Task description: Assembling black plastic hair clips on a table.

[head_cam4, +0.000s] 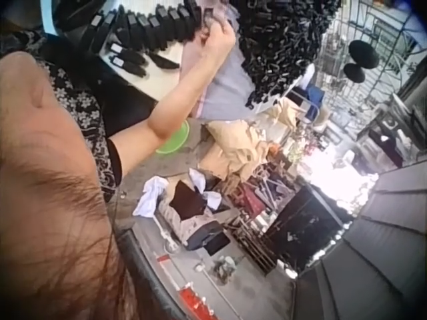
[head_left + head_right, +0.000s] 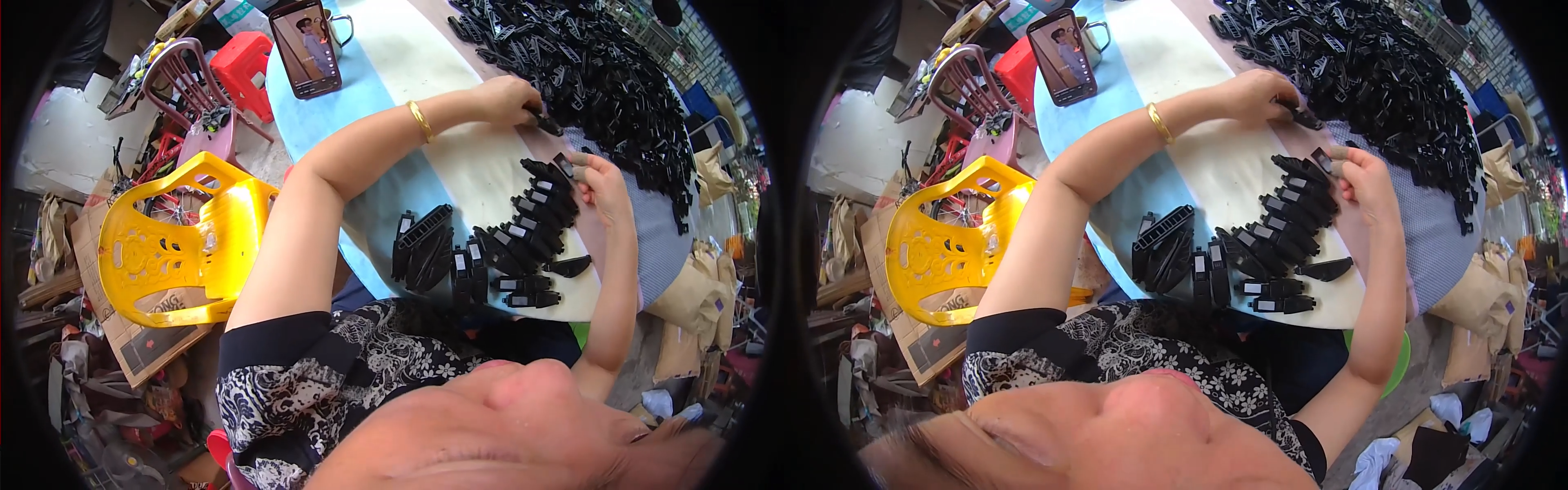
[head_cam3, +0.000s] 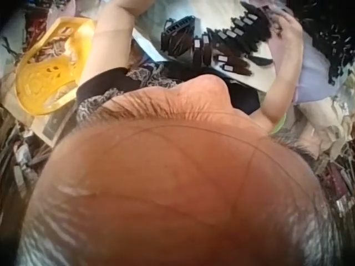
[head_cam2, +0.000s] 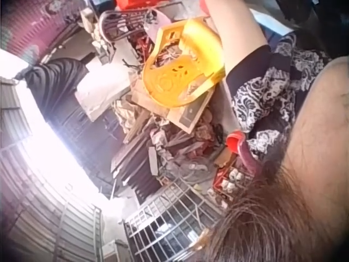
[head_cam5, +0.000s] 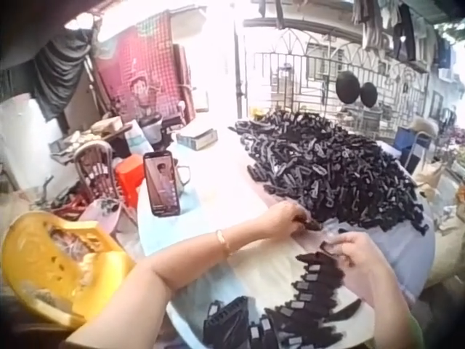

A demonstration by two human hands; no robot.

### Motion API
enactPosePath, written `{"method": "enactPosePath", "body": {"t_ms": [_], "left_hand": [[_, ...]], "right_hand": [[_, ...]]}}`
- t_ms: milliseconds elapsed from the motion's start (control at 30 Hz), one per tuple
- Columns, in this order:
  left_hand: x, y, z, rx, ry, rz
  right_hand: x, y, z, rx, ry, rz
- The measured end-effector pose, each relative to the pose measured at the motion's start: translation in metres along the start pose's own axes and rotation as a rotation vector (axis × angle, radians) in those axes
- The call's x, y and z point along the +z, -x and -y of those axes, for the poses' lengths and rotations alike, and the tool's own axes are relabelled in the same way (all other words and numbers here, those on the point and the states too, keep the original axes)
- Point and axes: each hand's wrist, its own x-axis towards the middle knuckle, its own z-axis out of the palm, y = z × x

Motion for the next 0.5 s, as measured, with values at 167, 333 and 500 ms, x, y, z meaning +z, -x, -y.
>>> {"method": "enactPosePath", "body": {"t_ms": [167,333,500], "left_hand": [[0.019,0.007,-0.035,0.014,-0.044,-0.034],[0.013,0.017,-0.053,-0.058,0.0,0.069],[0.014,0.018,-0.049,-0.059,0.005,0.044]], "right_hand": [[-0.002,0.001,-0.005,-0.171,0.573,-0.2],[-0.002,0.017,0.005,-0.429,0.709,-0.091],[0.001,0.017,0.01,-0.396,0.661,-0.024]]}}
